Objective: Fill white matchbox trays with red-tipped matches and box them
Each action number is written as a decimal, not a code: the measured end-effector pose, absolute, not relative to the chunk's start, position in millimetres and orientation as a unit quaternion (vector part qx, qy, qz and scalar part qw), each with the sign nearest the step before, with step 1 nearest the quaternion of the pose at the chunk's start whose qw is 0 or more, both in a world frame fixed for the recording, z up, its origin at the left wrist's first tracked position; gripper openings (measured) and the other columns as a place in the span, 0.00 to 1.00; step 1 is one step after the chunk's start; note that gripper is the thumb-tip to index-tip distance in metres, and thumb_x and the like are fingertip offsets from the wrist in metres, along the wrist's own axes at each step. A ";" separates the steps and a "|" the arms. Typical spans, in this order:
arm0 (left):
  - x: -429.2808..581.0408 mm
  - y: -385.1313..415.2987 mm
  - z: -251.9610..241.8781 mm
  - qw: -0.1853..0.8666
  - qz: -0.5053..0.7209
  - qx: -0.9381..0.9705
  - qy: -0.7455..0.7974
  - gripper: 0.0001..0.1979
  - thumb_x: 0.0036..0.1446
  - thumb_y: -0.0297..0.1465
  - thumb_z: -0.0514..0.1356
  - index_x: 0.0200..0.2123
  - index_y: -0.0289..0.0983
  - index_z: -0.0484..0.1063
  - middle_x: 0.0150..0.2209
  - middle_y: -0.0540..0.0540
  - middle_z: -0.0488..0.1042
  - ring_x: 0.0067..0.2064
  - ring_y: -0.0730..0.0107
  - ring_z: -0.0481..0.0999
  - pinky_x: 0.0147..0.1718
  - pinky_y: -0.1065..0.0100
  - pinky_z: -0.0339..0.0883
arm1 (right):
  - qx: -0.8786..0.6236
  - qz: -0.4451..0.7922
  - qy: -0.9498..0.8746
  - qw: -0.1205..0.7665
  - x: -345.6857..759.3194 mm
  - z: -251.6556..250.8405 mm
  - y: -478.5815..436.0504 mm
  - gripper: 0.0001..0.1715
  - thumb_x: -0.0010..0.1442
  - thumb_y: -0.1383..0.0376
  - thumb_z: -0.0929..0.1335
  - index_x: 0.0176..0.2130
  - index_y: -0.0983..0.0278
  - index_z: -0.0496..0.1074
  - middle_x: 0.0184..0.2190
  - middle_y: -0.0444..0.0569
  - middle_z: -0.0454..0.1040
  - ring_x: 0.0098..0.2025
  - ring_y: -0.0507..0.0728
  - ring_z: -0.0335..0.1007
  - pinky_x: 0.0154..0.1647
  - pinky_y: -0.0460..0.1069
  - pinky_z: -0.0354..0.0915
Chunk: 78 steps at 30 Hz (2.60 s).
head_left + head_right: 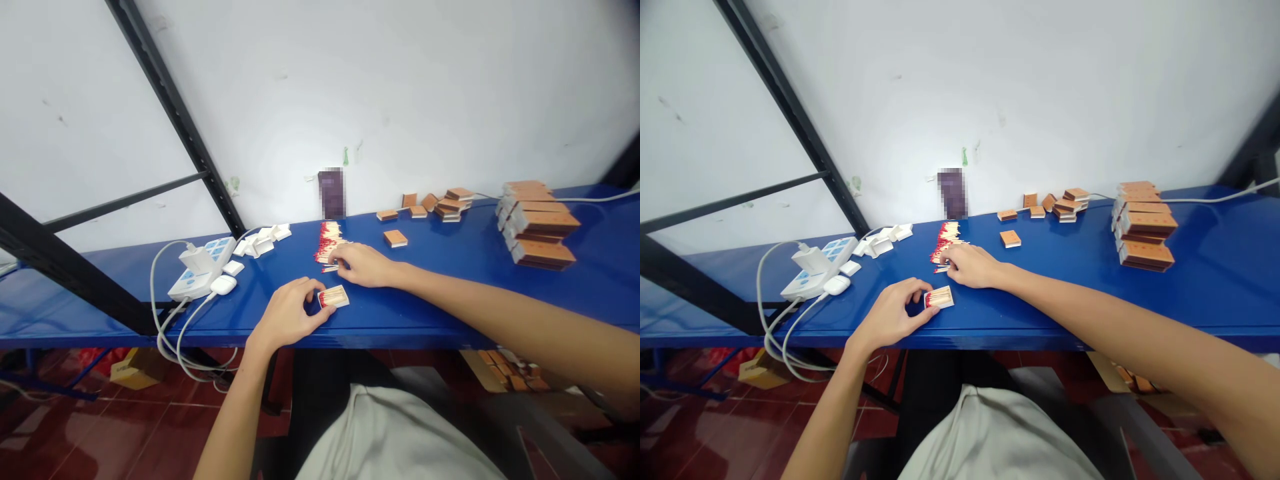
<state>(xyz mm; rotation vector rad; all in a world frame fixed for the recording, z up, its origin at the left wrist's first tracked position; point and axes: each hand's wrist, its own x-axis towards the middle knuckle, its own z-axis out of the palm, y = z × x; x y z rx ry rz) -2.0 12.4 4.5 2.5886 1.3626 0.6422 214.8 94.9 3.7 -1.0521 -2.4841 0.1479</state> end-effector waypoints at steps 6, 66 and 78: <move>-2.2 11.7 4.2 0.075 0.214 0.861 0.456 0.12 0.60 0.42 0.62 0.40 0.40 0.72 0.30 0.52 0.67 0.32 0.67 0.68 0.32 0.66 0.60 | -0.378 0.058 -0.900 0.210 214.4 2.6 96.2 0.09 0.63 0.65 0.65 0.42 0.62 0.75 0.41 0.50 0.77 0.41 0.57 0.70 0.39 0.49 0.60; -2.3 11.6 4.8 0.066 0.216 0.863 0.452 0.11 0.59 0.41 0.62 0.40 0.40 0.73 0.30 0.51 0.68 0.32 0.67 0.69 0.32 0.66 0.61 | -0.419 0.046 -0.891 0.170 210.7 -1.7 98.6 0.23 0.69 0.55 0.60 0.56 0.55 0.74 0.46 0.53 0.75 0.47 0.61 0.72 0.44 0.51 0.62; -2.2 11.6 5.3 0.069 0.216 0.864 0.450 0.11 0.60 0.41 0.62 0.40 0.40 0.72 0.30 0.52 0.67 0.32 0.67 0.68 0.33 0.66 0.60 | -0.352 0.051 -0.923 0.144 224.1 13.4 100.1 0.20 0.68 0.59 0.61 0.49 0.59 0.78 0.40 0.53 0.74 0.42 0.58 0.70 0.39 0.49 0.59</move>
